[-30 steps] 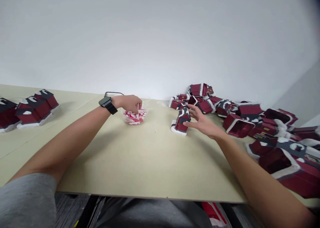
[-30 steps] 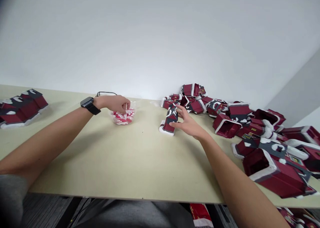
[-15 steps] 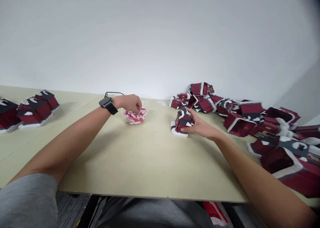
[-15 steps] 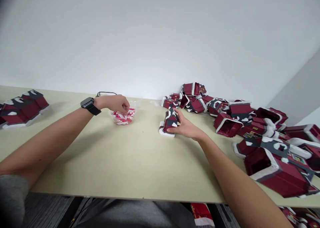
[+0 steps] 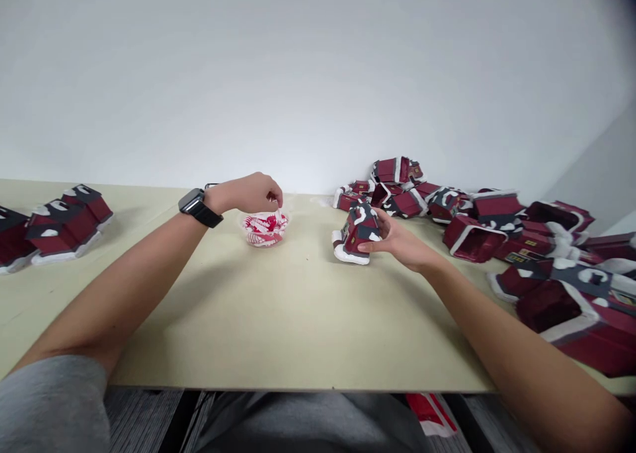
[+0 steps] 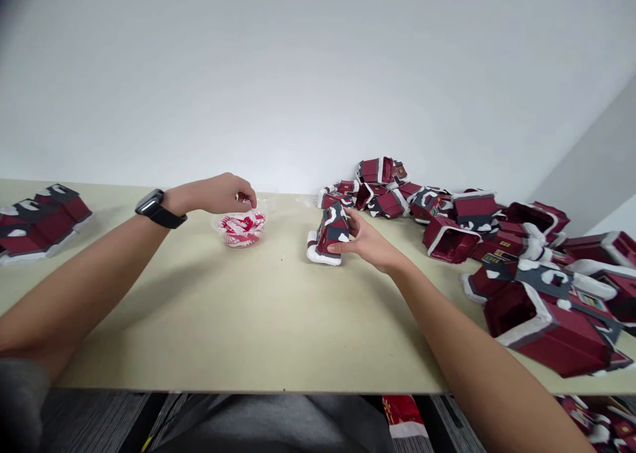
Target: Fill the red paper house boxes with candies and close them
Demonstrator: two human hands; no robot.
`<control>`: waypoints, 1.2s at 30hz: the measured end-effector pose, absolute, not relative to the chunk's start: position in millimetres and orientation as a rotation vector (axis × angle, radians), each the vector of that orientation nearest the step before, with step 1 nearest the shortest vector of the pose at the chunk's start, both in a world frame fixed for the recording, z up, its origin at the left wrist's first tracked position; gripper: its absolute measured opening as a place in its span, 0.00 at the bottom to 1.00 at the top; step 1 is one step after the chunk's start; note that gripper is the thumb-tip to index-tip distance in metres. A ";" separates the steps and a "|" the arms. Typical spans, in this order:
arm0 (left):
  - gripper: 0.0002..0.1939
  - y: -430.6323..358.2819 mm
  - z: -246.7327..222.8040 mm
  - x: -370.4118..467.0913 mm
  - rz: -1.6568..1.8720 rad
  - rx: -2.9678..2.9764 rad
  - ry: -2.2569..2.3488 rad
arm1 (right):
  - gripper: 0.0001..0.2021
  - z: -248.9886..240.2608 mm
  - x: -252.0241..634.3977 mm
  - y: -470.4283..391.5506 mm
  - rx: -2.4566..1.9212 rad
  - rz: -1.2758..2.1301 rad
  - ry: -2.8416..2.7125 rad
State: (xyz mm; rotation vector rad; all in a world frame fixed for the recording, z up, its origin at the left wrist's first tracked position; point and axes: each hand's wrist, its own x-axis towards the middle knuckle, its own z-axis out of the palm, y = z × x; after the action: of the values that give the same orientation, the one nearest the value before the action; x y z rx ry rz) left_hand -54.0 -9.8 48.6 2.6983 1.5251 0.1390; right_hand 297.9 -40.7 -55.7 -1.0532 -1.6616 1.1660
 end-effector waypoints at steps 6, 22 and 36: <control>0.11 -48.2 32.8 -0.3 0.459 2.923 1.073 | 0.36 -50.2 284.7 -54.8 -0.784 1.433 -1.609; 0.08 -69.8 17.9 30.3 0.796 2.653 0.904 | 0.35 -50.3 278.1 -64.0 -0.650 1.447 -1.528; 0.10 -69.0 22.5 33.4 0.790 1.672 0.959 | 0.46 -40.3 272.2 -74.2 -0.629 1.078 -1.679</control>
State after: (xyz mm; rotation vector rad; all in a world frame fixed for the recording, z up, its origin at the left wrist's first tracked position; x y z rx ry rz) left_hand 33.4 -69.0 22.5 1.6715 0.9594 0.7896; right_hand 272.2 -74.2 -40.3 -0.6285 -1.6787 1.0784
